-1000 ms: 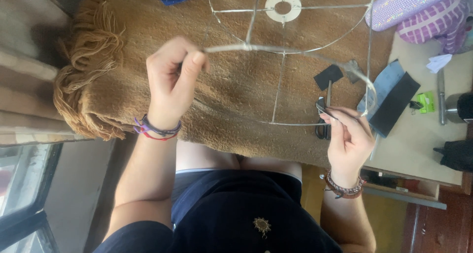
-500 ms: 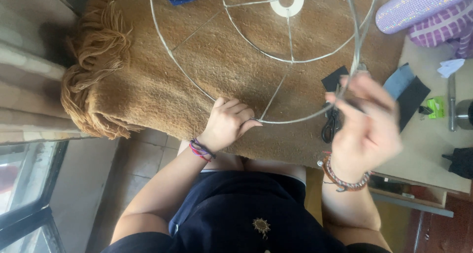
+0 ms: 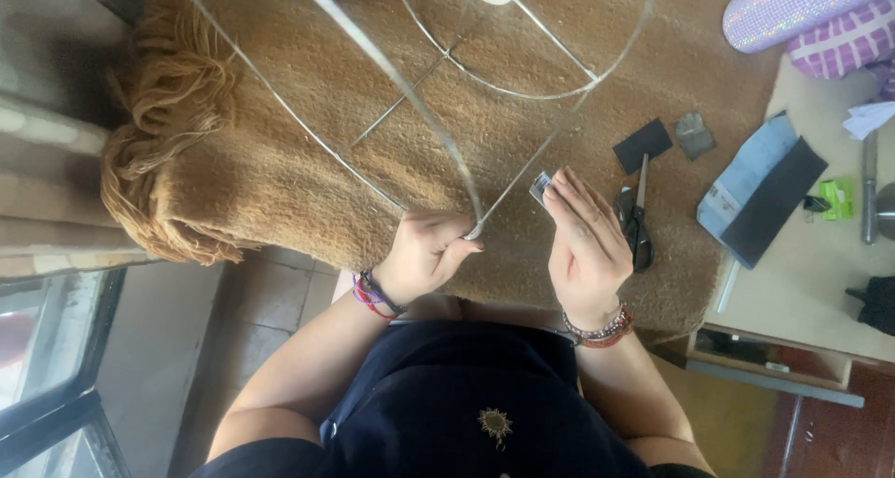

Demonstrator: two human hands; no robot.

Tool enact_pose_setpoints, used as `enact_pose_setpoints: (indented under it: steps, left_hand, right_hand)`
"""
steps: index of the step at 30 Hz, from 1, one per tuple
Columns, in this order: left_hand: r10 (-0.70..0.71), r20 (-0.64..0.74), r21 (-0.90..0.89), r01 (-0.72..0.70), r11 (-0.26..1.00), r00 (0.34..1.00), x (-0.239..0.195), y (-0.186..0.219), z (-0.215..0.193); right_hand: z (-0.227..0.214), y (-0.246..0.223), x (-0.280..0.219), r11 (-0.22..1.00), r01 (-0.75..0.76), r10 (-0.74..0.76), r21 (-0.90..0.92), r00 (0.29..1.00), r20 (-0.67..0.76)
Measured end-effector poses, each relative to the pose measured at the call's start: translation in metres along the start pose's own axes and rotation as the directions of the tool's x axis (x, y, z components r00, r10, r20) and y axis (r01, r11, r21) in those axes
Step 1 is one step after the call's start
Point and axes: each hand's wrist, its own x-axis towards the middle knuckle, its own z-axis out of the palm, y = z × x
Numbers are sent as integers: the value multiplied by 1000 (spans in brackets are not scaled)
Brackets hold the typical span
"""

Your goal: The person sands a metal wire frame using a small sanding block. They hold the frame with one hand and rub the sanding block along the wires and joints, rotating the frame to access different sections.

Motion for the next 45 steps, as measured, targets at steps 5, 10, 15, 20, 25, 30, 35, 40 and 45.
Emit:
enact_pose_setpoints:
  steps: [5,10,15,20,25,30,35,40,45]
  left_hand:
    - [27,-14,2,-27,1000,1000,8,5,-5]
    - [68,-26,33,-67,997,997,22,18,-9]
    - [104,5,105,-104,989,995,26,26,-8]
    - [118,1,124,-117,985,993,24,20,-8]
    - [100,30,137,-104,985,994,28,24,-11]
    - [99,36,159,-103,982,994,22,20,-11]
    - [61,55,161,-70,985,997,25,22,-8]
    - [58,70,174,-69,982,996,25,25,-7]
    - [-16,85,205,-2,979,996,32,28,-4]
  right_hand:
    - [0,-3,14,998,55,-54,-8,998,42]
    - [13,-10,13,995,96,-96,7,980,174]
    - [7,43,4,992,101,-83,-71,972,222]
    - [8,-7,3,996,92,-85,-19,969,232]
    - [0,19,9,987,92,-59,-131,970,237]
    - [1,14,-14,996,75,-61,-55,973,223]
    - [-1,2,-1,998,25,-9,-61,970,244]
    - [-8,23,-4,998,-18,33,-63,968,250]
    - [-30,14,-1,913,-358,314,194,922,227]
